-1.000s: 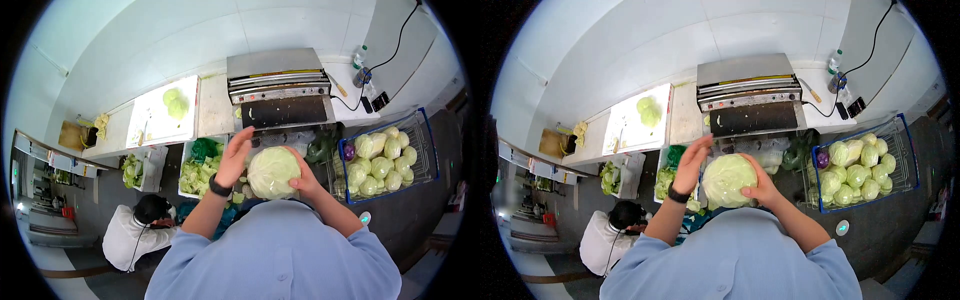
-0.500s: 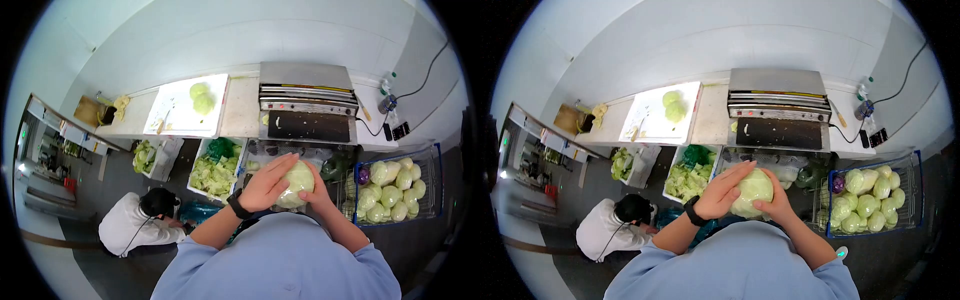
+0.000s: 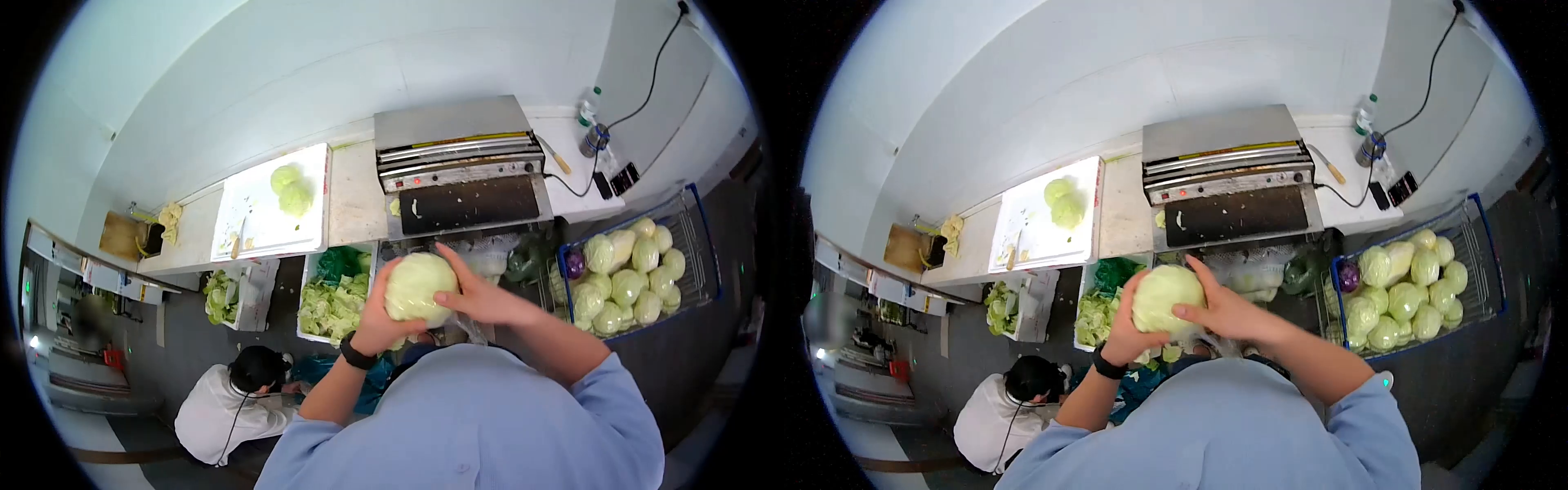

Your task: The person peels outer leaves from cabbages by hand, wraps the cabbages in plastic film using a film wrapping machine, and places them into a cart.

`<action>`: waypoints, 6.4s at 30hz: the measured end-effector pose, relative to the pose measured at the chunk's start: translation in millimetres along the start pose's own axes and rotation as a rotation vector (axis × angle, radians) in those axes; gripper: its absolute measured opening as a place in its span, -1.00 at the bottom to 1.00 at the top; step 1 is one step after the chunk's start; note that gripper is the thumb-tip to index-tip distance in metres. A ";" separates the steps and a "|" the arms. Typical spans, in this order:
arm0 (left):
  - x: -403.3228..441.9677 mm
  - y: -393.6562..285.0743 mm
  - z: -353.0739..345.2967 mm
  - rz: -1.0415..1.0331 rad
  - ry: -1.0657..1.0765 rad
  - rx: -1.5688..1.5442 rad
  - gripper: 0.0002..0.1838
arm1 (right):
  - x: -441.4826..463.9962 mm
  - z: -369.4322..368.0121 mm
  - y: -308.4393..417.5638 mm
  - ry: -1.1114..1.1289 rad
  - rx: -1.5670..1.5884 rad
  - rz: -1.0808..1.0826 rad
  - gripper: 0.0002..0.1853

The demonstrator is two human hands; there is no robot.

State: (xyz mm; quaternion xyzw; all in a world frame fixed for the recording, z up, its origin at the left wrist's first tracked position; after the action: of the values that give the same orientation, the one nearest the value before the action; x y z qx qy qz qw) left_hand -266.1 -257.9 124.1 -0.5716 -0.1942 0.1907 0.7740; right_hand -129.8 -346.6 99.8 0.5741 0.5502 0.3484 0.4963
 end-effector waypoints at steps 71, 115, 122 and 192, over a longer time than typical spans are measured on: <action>15.8 21.7 -26.8 0.091 -0.137 -0.934 0.06 | 9.1 51.7 37.7 -0.364 0.836 0.442 -0.68; 21.8 43.7 8.3 0.093 -0.292 -0.711 -0.12 | 54.7 -22.7 24.0 -0.093 0.517 0.321 -0.52; 82.4 82.9 18.3 0.376 -0.192 -0.842 -0.21 | 80.2 2.0 28.5 -0.387 0.056 0.315 -0.17; 203.1 83.1 -316.4 0.764 0.670 0.196 -0.70 | -384.7 772.2 -18.9 -2.001 -0.869 0.182 0.02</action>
State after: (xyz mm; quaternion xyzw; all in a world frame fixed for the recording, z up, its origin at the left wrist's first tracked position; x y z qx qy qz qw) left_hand 64.9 -386.6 -24.5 -0.5562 0.3060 0.2836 0.7187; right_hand 537.1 -868.4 -66.3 0.4118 -0.3162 -0.0759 0.8513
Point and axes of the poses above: each hand's wrist, its own x-axis towards the middle knuckle, its own z-axis out of the back of the hand, y = z × x, the point moved 8 cm from there along x, towards the middle knuckle, and after that the axes turned 15 degrees about x, right-handed, at the moved point
